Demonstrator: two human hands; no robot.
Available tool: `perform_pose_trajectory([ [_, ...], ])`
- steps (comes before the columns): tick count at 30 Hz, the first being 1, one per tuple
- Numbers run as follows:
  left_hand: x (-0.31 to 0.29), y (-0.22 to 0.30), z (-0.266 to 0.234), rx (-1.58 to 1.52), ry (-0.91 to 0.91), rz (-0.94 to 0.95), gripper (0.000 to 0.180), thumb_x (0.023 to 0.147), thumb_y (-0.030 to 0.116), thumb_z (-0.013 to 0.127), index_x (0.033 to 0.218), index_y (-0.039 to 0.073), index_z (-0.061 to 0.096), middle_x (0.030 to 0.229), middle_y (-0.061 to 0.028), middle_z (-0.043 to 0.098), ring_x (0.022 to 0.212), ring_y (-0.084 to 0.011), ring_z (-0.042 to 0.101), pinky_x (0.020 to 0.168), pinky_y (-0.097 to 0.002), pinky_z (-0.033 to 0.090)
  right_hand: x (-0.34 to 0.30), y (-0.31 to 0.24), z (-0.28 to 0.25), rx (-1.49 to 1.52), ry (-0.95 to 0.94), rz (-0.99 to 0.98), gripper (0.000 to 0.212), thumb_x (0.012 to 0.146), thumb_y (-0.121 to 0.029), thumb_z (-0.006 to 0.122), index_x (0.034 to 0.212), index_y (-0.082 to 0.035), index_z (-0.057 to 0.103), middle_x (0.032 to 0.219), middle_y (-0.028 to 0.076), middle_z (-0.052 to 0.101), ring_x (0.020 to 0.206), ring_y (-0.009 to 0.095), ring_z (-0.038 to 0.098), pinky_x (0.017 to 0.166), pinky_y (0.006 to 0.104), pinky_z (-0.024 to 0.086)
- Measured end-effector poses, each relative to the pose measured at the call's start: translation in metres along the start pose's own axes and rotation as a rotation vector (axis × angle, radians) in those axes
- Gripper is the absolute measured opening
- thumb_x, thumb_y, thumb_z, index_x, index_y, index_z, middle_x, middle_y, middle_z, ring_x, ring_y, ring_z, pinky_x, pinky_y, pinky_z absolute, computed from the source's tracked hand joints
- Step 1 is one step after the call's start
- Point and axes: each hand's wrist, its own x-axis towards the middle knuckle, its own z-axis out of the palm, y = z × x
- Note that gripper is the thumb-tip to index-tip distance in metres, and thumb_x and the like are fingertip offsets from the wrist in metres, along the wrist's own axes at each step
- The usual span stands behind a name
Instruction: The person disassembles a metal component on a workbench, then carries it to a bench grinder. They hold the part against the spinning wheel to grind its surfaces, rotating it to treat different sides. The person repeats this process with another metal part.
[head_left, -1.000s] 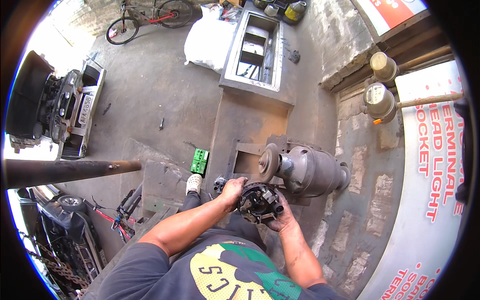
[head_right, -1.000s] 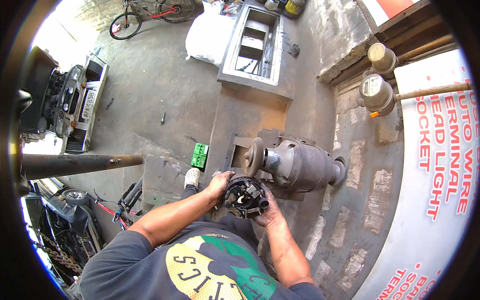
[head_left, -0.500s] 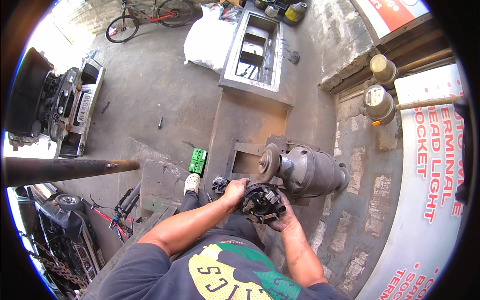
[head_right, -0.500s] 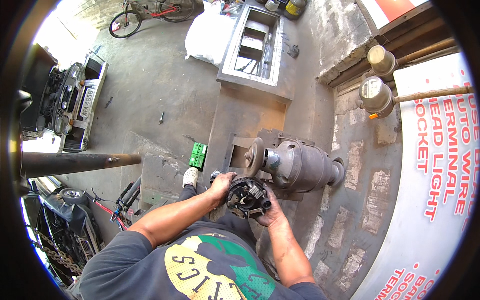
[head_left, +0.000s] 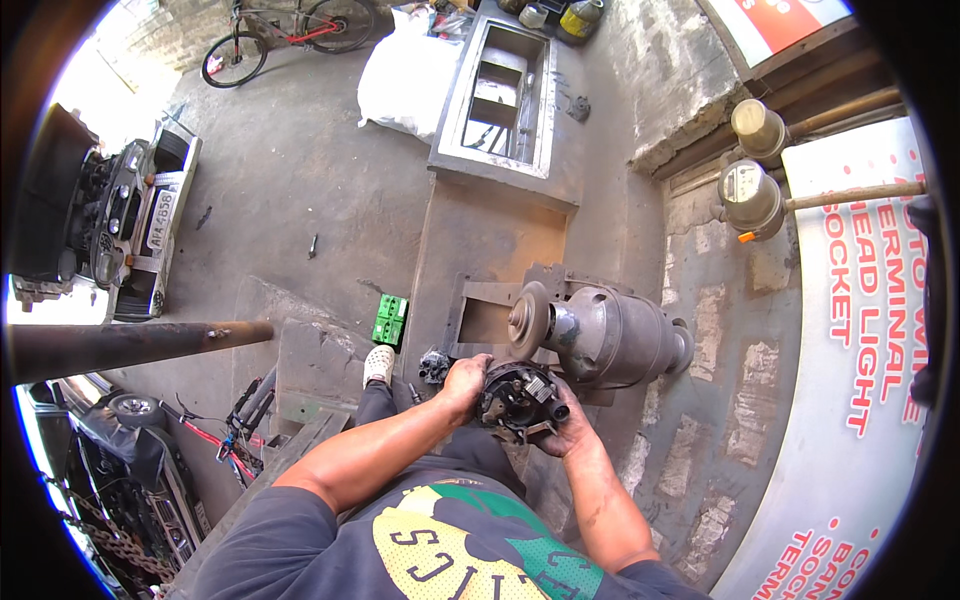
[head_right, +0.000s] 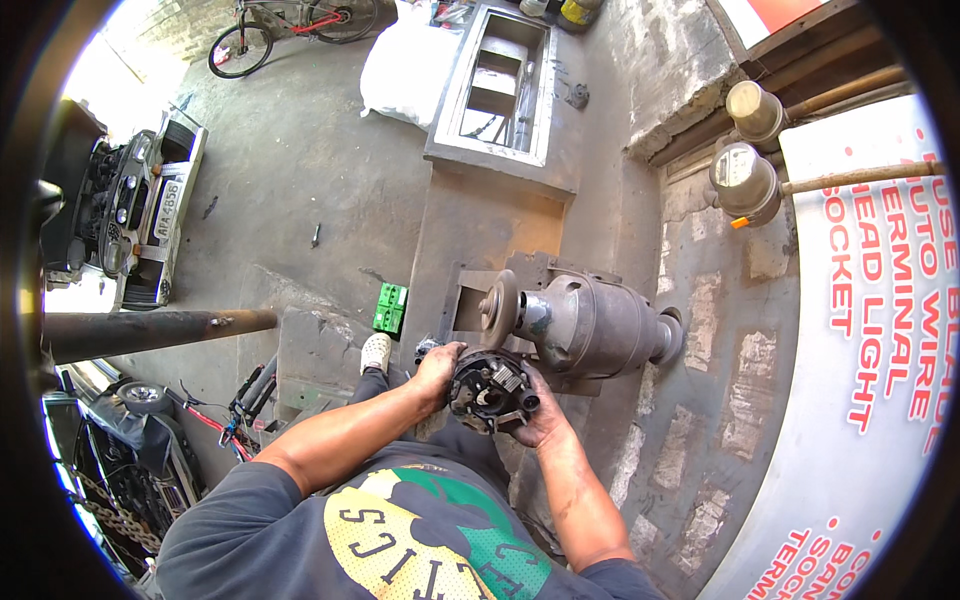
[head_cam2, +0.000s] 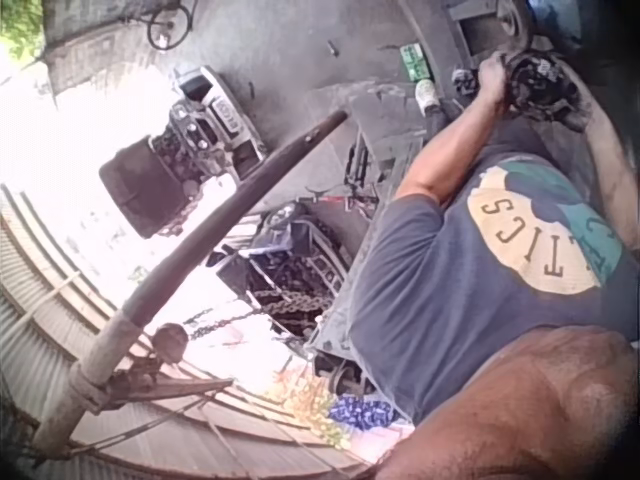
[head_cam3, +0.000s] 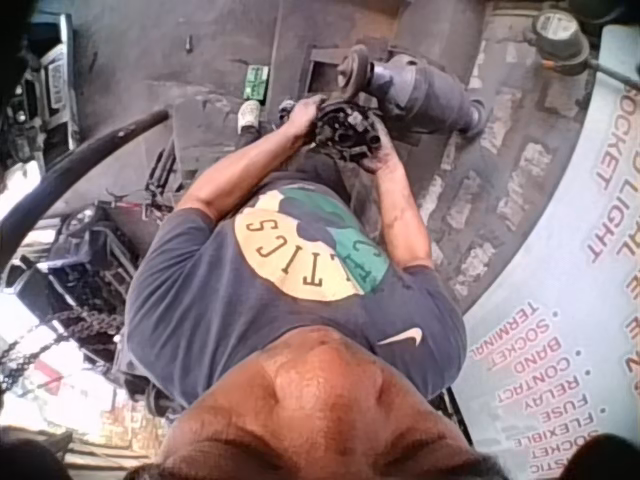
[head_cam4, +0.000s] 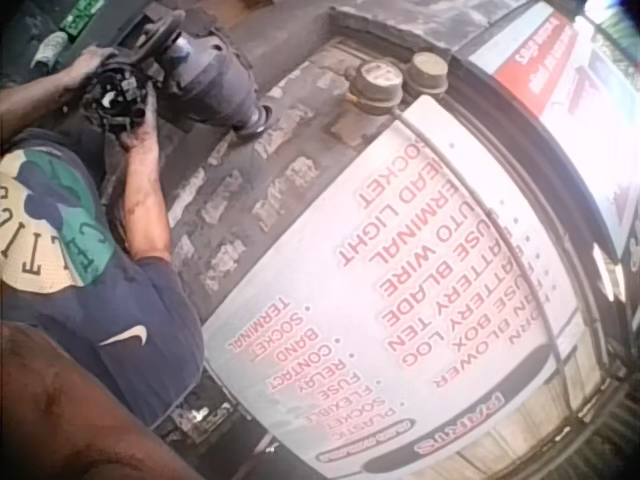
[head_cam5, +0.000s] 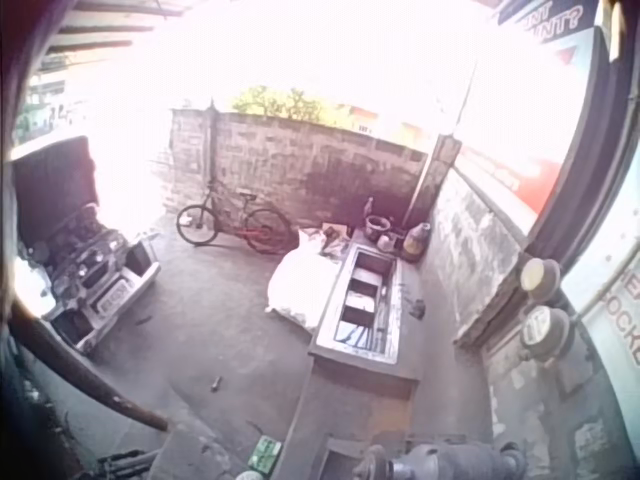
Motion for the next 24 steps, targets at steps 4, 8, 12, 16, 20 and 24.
perform_pose_trajectory([
  [4, -0.018, 0.012, 0.000, -0.041, 0.010, -0.014, 0.040, 0.106, 0.030, 0.052, 0.108, -0.005, 0.072, 0.098, -0.0156, 0.075, 0.082, -0.0254, 0.071, 0.080, -0.0417, 0.057, 0.004, 0.004, -0.006, -0.011, -0.003, 0.021, 0.046, 0.110, -0.046, 0.054, 0.136, -0.010, 0.068, 0.130, 0.008, 0.075, 0.117, 0.024, 0.072, 0.105, 0.0455, 0.059],
  [8, -0.017, 0.017, -0.013, 0.149, -0.082, 0.015, 0.042, 0.107, 0.036, 0.049, 0.114, 0.001, 0.072, 0.098, -0.0142, 0.077, 0.087, -0.0250, 0.072, 0.082, -0.0411, 0.057, 0.003, -0.003, -0.009, -0.089, -0.017, 0.044, 0.052, 0.107, -0.049, 0.057, 0.140, -0.009, 0.065, 0.131, 0.009, 0.074, 0.118, 0.024, 0.071, 0.105, 0.0453, 0.058],
  [12, -0.016, 0.012, -0.024, 0.161, -0.129, -0.013, 0.041, 0.106, 0.036, 0.053, 0.107, 0.002, 0.075, 0.095, -0.0122, 0.077, 0.081, -0.0249, 0.071, 0.080, -0.0406, 0.055, -0.012, -0.012, -0.008, -0.342, -0.023, 0.099, 0.062, 0.104, -0.054, 0.061, 0.147, -0.009, 0.060, 0.135, 0.011, 0.073, 0.120, 0.024, 0.071, 0.105, 0.0456, 0.058],
  [16, -0.036, 0.014, -0.008, 0.095, -0.087, 0.064, 0.040, 0.106, 0.033, 0.056, 0.105, -0.002, 0.076, 0.093, -0.0151, 0.077, 0.078, -0.0267, 0.072, 0.079, -0.0404, 0.057, -0.022, 0.006, -0.020, -0.217, 0.049, 0.054, 0.068, 0.102, -0.058, 0.063, 0.150, -0.010, 0.059, 0.138, 0.009, 0.072, 0.123, 0.026, 0.069, 0.108, 0.0480, 0.055],
  [20, -0.028, 0.021, 0.004, 0.123, -0.105, 0.017, 0.039, 0.106, 0.032, 0.056, 0.108, -0.002, 0.074, 0.096, -0.0161, 0.077, 0.081, -0.0265, 0.072, 0.079, -0.0406, 0.057, -0.018, 0.025, -0.019, 0.037, 0.044, -0.030, 0.064, 0.103, -0.058, 0.059, 0.146, -0.011, 0.063, 0.139, 0.008, 0.071, 0.126, 0.027, 0.067, 0.110, 0.0500, 0.053],
  [24, -0.019, 0.030, 0.016, 0.182, -0.106, 0.006, 0.037, 0.107, 0.029, 0.053, 0.110, -0.001, 0.074, 0.100, -0.0164, 0.077, 0.085, -0.0253, 0.072, 0.081, -0.0409, 0.057, -0.009, 0.020, -0.005, 0.059, -0.009, -0.089, 0.061, 0.102, -0.056, 0.059, 0.143, -0.011, 0.064, 0.139, 0.009, 0.070, 0.127, 0.029, 0.067, 0.111, 0.0522, 0.054],
])
